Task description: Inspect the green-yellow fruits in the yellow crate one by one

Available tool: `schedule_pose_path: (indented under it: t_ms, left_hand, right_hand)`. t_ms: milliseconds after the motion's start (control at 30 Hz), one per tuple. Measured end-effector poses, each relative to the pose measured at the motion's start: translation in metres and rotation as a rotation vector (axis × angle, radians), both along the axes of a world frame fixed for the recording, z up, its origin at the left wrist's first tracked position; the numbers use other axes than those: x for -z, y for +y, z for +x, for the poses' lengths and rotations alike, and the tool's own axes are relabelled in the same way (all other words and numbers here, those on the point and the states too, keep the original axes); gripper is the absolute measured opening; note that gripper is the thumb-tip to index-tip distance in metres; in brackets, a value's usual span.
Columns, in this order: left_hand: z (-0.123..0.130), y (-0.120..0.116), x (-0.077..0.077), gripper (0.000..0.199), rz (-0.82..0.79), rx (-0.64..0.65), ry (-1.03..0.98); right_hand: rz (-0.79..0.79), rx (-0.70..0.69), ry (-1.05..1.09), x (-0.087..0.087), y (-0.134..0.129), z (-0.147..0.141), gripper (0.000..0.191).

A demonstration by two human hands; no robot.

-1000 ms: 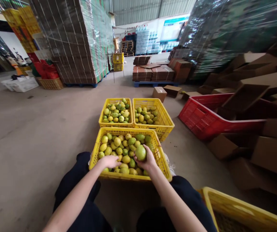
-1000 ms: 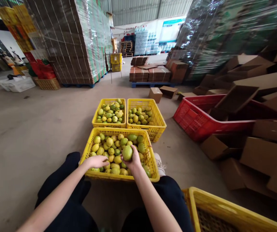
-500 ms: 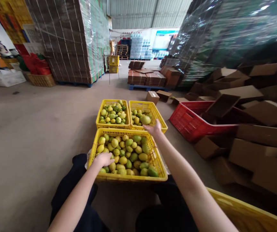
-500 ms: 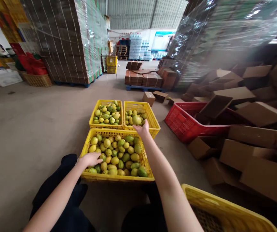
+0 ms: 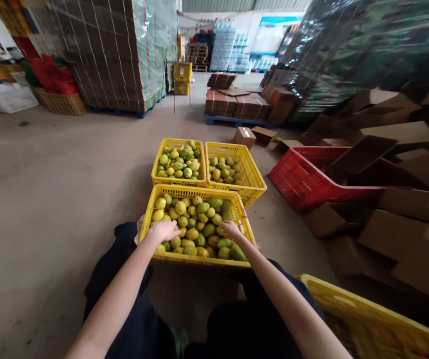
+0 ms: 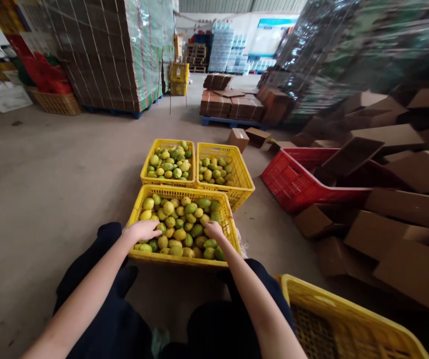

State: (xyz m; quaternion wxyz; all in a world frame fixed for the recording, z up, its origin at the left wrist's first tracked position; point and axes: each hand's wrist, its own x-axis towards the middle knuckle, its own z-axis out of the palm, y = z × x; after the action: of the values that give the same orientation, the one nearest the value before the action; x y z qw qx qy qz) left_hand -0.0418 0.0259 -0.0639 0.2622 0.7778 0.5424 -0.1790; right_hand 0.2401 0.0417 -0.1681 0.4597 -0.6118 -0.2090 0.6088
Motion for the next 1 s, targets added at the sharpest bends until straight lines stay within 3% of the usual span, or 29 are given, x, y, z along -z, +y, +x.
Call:
schedule_pose_path:
  t_ms: [200, 333, 433, 567, 667, 800, 867, 933, 1000]
  left_hand:
    - [0.000, 0.004, -0.008, 0.049, -0.016, -0.031, 0.008]
    - [-0.001, 0.004, -0.019, 0.048, -0.020, -0.053, 0.008]
    - [-0.007, 0.005, -0.025, 0.047, -0.008, -0.078, -0.019]
    - [-0.019, 0.011, -0.025, 0.045, 0.011, -0.129, -0.004]
    - [-0.025, 0.014, -0.024, 0.045, 0.016, -0.150, 0.047]
    - [-0.027, 0.015, -0.023, 0.045, -0.019, -0.154, 0.026]
    - [-0.025, 0.015, -0.022, 0.046, -0.030, -0.141, 0.034]
    - [-0.023, 0.013, -0.020, 0.048, -0.044, -0.116, 0.048]
    - [-0.020, 0.011, -0.019, 0.050, -0.054, -0.094, 0.054]
  right_hand:
    - [-0.027, -0.206, -0.647, 0.024, 0.009, -0.007, 0.029]
    - [0.040, -0.359, -0.968, 0.028, 0.028, -0.023, 0.057]
    - [0.122, -0.490, -1.131, 0.030, 0.052, -0.039, 0.065]
    - [0.182, -0.636, -1.256, 0.034, 0.078, -0.054, 0.054]
    - [0.183, -0.668, -1.314, 0.035, 0.084, -0.058, 0.049]
    - [0.174, -0.653, -1.348, 0.024, 0.076, -0.051, 0.040]
    - [0.139, -0.568, -1.244, 0.010, 0.068, -0.044, 0.036]
    - [0.085, -0.384, -0.878, -0.010, 0.057, -0.037, 0.029]
    - [0.077, -0.222, -0.342, -0.035, 0.042, -0.030, 0.019]
